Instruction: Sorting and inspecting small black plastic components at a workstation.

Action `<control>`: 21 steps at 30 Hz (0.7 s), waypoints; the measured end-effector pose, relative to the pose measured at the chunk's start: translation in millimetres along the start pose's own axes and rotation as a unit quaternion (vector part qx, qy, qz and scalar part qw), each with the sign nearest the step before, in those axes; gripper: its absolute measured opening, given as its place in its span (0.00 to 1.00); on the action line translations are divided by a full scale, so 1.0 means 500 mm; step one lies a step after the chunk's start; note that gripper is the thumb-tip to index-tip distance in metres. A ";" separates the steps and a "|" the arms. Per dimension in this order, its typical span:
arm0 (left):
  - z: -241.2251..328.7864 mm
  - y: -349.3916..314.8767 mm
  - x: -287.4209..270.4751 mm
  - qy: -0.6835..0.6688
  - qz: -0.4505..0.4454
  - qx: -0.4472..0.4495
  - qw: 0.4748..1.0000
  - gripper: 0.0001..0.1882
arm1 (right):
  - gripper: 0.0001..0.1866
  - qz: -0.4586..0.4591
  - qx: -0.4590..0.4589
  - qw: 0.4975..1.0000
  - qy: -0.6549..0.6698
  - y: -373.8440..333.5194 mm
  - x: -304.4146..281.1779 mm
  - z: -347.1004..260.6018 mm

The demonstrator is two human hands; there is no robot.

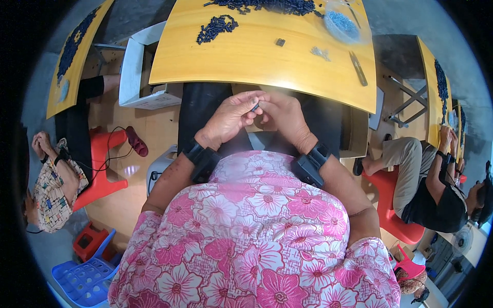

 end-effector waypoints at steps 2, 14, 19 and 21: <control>0.001 -0.002 -0.002 -0.006 -0.020 -0.009 1.000 0.17 | 0.09 -0.015 0.009 0.997 0.069 -0.001 -0.004 -0.003; 0.013 -0.008 0.011 -0.034 0.002 -0.001 0.999 0.18 | 0.13 0.032 -0.151 0.974 -0.164 -0.013 -0.005 -0.024; 0.017 -0.012 0.015 -0.038 0.021 -0.007 0.999 0.18 | 0.19 0.027 -0.170 0.958 -0.230 -0.018 0.005 -0.039; 0.017 -0.012 0.014 -0.037 0.016 -0.002 0.999 0.18 | 0.21 0.027 -0.180 0.952 -0.247 -0.019 0.005 -0.042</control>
Point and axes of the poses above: each hand's wrist, its own y-axis towards the middle knuckle, its own x-axis out of the palm, z = x × y, the point moved 1 cm from there along y, towards the middle knuckle, and after that the axes turned 2 degrees about -z, right-handed, at the moved point
